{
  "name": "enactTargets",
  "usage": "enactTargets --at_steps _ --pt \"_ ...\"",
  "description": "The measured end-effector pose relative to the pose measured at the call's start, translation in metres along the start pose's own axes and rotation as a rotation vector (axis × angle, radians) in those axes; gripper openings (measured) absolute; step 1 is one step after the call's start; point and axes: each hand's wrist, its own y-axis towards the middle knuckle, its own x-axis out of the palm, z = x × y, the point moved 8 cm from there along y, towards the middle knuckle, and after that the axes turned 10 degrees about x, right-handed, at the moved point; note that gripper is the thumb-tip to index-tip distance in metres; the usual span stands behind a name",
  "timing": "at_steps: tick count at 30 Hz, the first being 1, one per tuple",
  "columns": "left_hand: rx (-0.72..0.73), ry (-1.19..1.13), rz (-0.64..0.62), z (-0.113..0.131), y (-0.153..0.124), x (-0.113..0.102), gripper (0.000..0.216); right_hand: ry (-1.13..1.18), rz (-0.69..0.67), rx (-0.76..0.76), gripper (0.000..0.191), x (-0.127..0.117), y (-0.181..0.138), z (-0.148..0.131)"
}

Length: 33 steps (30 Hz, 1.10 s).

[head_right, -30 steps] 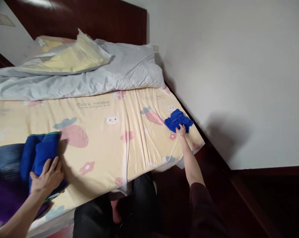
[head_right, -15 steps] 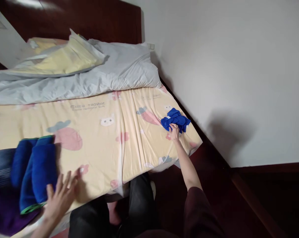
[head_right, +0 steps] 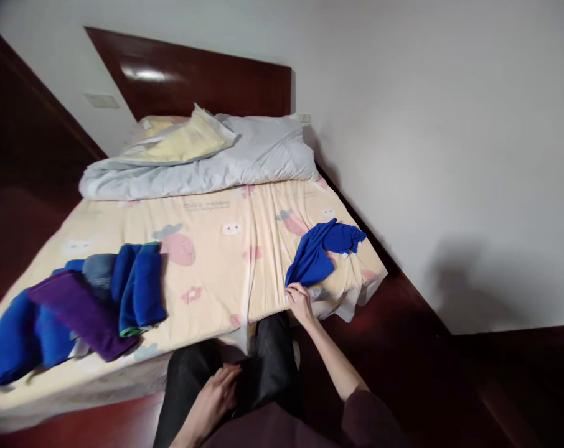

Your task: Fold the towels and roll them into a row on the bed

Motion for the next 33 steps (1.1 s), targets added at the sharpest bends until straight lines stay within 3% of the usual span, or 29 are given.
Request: enactTargets --at_steps 3,5,9,12,15,21,24,28,33 --pt "-0.126 -0.193 0.117 0.010 0.024 -0.045 0.038 0.134 -0.036 0.030 0.022 0.025 -0.058 -0.030" --pt "-0.224 -0.345 0.209 0.013 0.034 -0.054 0.040 0.199 -0.071 0.062 0.020 0.044 -0.097 -0.050" --pt "-0.365 -0.559 0.290 0.009 0.035 -0.034 0.043 0.311 -0.157 0.129 0.015 0.084 -0.170 -0.080" --pt "-0.449 -0.610 0.334 -0.007 0.018 -0.016 0.043 0.378 -0.209 0.213 0.011 0.102 -0.202 -0.084" --pt "-0.466 -0.703 0.408 -0.023 0.002 -0.009 0.048 0.360 -0.320 0.225 0.007 0.108 -0.209 -0.084" --pt "-0.458 -0.834 0.581 -0.039 -0.012 -0.018 0.048 0.247 -0.525 0.072 0.011 0.108 -0.201 -0.099" --pt "-0.374 -0.912 0.471 -0.030 -0.006 -0.021 0.044 0.266 -0.509 0.018 0.012 0.111 -0.203 -0.106" --pt "-0.198 -0.926 0.291 -0.005 -0.007 -0.026 0.032 0.309 -0.378 0.014 0.015 0.108 -0.209 -0.107" --pt "-0.061 -0.721 0.286 0.020 -0.016 -0.036 0.039 0.358 -0.294 0.099 0.015 0.097 -0.214 -0.100"
